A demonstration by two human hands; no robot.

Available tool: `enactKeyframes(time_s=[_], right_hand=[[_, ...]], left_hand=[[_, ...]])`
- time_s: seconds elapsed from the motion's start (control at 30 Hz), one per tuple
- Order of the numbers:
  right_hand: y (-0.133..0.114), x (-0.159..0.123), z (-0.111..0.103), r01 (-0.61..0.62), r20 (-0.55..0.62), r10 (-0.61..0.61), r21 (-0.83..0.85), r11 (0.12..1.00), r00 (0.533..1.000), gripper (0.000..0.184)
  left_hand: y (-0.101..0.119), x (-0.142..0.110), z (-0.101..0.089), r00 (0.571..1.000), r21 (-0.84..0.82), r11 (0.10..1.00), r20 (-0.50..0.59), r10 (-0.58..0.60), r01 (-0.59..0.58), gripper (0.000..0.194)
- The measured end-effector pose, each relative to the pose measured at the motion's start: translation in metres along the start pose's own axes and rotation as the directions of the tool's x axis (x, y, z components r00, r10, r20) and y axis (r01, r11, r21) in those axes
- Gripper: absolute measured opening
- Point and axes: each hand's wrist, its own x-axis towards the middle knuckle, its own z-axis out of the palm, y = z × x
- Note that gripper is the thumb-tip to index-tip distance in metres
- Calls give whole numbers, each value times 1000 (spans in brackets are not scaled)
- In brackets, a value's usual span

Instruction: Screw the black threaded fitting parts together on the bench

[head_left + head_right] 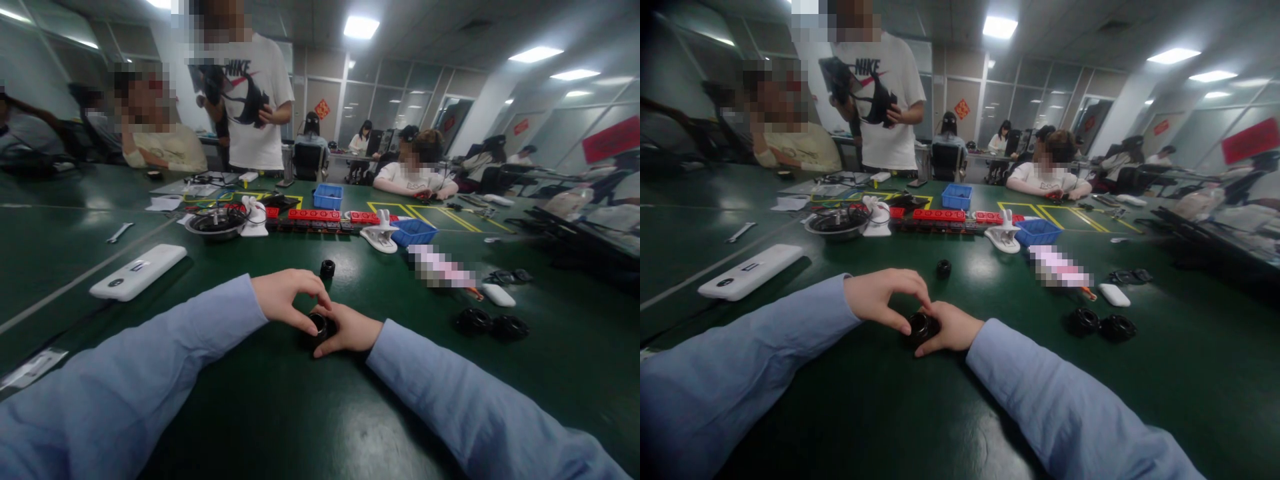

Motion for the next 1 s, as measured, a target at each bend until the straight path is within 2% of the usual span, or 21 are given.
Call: enactKeyframes(time_s=[0.1, 0.17, 0.27, 0.63, 1.0], right_hand=[[2, 1, 1, -3, -4, 4, 86, 996, 1000, 45], [5, 1, 2, -10, -16, 11, 99, 995, 1000, 49], [8, 1, 3, -2, -19, 4, 95, 996, 1000, 52], [10, 2, 3, 19, -19, -16, 112, 994, 1000, 56], [10, 1, 4, 32, -19, -30, 161, 986, 999, 53]], left_hand=[[-13, 0, 4, 995, -109, 994, 101, 23, -12, 38], [-17, 0, 7, 986, -133, 991, 169, 6, 17, 43], [-19, 0, 11, 978, -133, 990, 209, -20, 48, 44], [-12, 4, 14, 975, -57, 995, 212, -73, 86, 44], [4, 7, 13, 959, 64, 978, 193, -207, 198, 42]])
